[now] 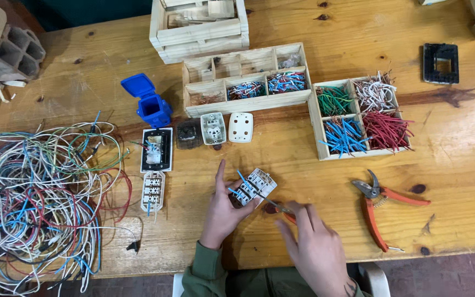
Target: The person manipulates electrical outlets and switches at a wooden workbench, handling various wires and using a screwdriver to tighten screws on the back of the components.
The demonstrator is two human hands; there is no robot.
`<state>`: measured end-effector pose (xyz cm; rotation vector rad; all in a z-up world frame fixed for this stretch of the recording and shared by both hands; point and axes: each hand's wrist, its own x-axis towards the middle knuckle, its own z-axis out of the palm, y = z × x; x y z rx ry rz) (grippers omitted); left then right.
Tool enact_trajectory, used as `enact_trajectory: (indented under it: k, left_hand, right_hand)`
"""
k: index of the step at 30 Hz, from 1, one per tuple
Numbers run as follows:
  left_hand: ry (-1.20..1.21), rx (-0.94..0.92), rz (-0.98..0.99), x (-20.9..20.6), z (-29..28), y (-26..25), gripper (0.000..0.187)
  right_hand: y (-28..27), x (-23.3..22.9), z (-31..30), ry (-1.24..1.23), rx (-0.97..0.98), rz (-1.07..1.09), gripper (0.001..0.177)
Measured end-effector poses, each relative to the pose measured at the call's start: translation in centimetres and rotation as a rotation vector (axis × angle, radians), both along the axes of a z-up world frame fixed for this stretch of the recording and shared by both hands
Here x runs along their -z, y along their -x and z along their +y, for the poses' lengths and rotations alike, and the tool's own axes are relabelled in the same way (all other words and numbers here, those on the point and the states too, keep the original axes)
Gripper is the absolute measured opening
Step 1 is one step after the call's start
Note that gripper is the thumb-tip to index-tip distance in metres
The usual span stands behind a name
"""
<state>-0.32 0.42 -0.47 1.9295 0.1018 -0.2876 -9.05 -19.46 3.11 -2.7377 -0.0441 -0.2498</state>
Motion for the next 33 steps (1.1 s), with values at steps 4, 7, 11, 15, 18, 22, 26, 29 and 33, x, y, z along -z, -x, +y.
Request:
enact_trajectory:
  k: [4,7,11,15,18,22,26,29,33]
  left_hand:
    - [0.048,-0.031,0.019,0.6,0.0,0.2,0.122]
    - [0.024,-0.022,-0.017,0.7,0.0,0.2,0.122]
    - [-0.050,0.037,-0.085,0.5,0.0,0.2,0.119]
    - [-0.026,0.026,-0.089,0.5,-0.2,0.7,0.119]
    - [-0.043,0.112,-0.169,0.6,-0.1,1.2,0.119]
    - [-0.086,0.189,-0.332,1.1,-0.2,1.2,0.114]
    - [-0.107,0.154,-0.312,1.7,-0.3,1.3,0.115]
    - [-0.004,0.187,-0.339,1.5,-0.4,1.2,0.113]
    - [-0.006,0.153,-0.304,-0.8,1.4,3.9,0.112]
  right_hand:
    - [0.3,0.5,0.2,0.090,0.058,0.071,0.034]
    - [-0.3,-0.7,0.0,0.117,-0.012,-0.072,0.022]
    - [-0.4,2.4,-0.8,0.282,-0.018,0.104,0.036]
    - [-1.6,1.5,-1.9,-0.007,-0.043,0.350,0.026]
    - [-3.7,0.4,-0.7,-0.500,-0.129,0.241,0.018]
    - [-6.7,1.1,2.1,-0.554,-0.151,0.028,0.018]
    - [-7.5,1.0,3.2,-0.576,-0.129,-0.050,0.010]
    - [-6.7,-0.1,2.6,-0.696,-0.093,-0.059,0.010]
    - [-7.4,-2.8,-3.3,-0.676,0.052,-0.175,0.007]
